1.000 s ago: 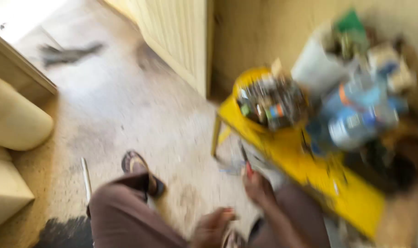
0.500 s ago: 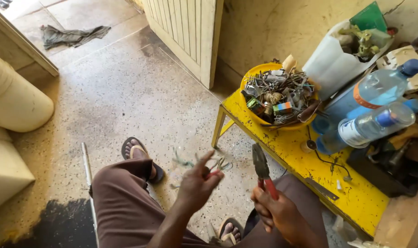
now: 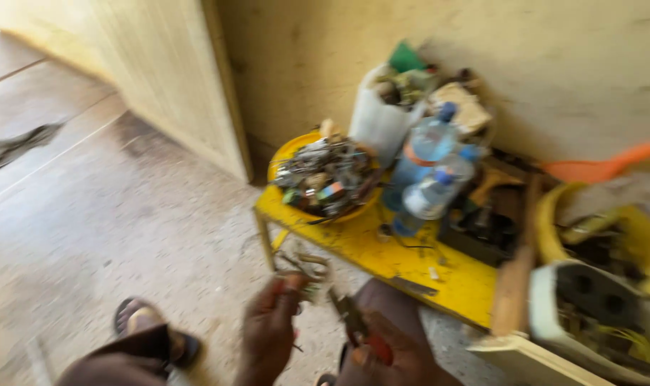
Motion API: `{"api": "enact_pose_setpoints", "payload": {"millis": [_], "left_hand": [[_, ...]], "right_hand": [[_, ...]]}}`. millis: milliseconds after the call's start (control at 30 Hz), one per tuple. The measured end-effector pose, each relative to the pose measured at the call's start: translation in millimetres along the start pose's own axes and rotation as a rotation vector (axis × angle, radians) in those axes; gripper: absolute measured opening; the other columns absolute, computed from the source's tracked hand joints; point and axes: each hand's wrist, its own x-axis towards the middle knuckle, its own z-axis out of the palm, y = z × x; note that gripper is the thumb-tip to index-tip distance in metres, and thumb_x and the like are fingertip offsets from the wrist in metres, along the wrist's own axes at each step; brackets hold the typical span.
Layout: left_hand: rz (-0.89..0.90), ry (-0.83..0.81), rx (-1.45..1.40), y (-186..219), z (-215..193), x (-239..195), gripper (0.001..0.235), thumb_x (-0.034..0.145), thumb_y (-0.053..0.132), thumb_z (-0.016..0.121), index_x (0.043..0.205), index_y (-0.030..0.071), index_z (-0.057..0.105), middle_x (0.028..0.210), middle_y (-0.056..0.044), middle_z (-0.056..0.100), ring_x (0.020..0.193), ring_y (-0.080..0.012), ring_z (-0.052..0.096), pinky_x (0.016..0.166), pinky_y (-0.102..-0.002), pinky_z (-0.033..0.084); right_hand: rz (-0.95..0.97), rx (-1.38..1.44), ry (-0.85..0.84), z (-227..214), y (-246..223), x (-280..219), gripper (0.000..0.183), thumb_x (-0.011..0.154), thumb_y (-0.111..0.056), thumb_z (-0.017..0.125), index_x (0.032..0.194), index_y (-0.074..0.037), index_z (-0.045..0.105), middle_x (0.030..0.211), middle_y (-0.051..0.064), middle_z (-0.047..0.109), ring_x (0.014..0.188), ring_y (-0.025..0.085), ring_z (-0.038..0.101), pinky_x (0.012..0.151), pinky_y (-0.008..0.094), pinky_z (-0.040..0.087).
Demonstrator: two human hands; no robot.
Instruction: Stripping insulation from electrical wires using pliers and preparing them for connection
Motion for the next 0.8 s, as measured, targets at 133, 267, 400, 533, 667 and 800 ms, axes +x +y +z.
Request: {"api": "enact_pose_setpoints", "payload": {"millis": [133,267,400,533,667,800], "left_hand": [[0.112,-0.083,-0.164,48.4,26.6,1.2,0.031,0.108,0.023,0.06,0.095,0.002,0.079,0.062,0.0,0.049,0.057,-0.0118,0.04,0.05,-0.031,0.03],[-0.069,-0.427,-0.032,51.7,63.1,-31.1,0.041,0.1,0.024,0.07,0.073,-0.004,0.082,0.058,-0.011,0.065,0.052,-0.0208,0.053,0.05,-0.033,0.032],[-0.318,-0.691,-0.051,66.2,106.8,-54.2,0.037,0.088,0.018,0.08,0.074,-0.015,0.089,0.069,-0.025,0.085,0.051,-0.0343,0.07,0.053,-0.039,0.045],[-0.367,-0.691,-0.283,86.2,137.2,-65.9,0.039,0.085,0.007,0.073,0.112,-0.014,0.091,0.108,-0.039,0.099,0.096,-0.0501,0.093,0.082,-0.045,0.062],[-0.036,-0.949,-0.558,89.0,141.9,-71.4,0.058,0.097,0.005,0.069,0.151,-0.012,0.063,0.064,-0.005,0.048,0.049,-0.0167,0.053,0.048,-0.027,0.042],[-0.272,-0.59,-0.17,74.7,126.7,-55.0,0.043,0.094,0.008,0.075,0.132,-0.002,0.091,0.062,0.0,0.03,0.049,-0.014,0.028,0.051,-0.026,0.014]], "right_hand": [[0.531,0.81,0.82,15.7,-33.2,-5.8,0.03,0.094,-0.01,0.076,0.117,0.009,0.08,0.098,0.035,0.069,0.087,0.038,0.064,0.086,0.043,0.051],[0.127,0.85,0.245,-42.1,62.3,30.3,0.052,0.094,-0.036,0.075,0.142,-0.019,0.065,0.112,0.014,0.071,0.088,0.018,0.068,0.073,0.021,0.052],[0.109,0.946,0.569,-1.6,20.1,-20.3,0.049,0.083,-0.036,0.085,0.127,-0.017,0.08,0.111,0.011,0.082,0.087,0.017,0.072,0.069,0.022,0.052],[-0.272,0.567,0.445,-61.3,-100.3,-67.4,0.064,0.074,-0.011,0.094,0.135,-0.004,0.074,0.123,0.016,0.085,0.106,0.028,0.08,0.088,0.032,0.059],[-0.218,0.229,0.855,-137.0,-148.3,-109.8,0.029,0.084,-0.01,0.08,0.112,-0.005,0.075,0.082,0.019,0.076,0.055,0.024,0.057,0.045,0.038,0.048],[-0.255,-0.454,1.159,-195.3,-199.3,-156.0,0.045,0.097,-0.027,0.069,0.14,-0.015,0.061,0.078,0.008,0.068,0.057,0.021,0.062,0.051,0.034,0.056]]}}
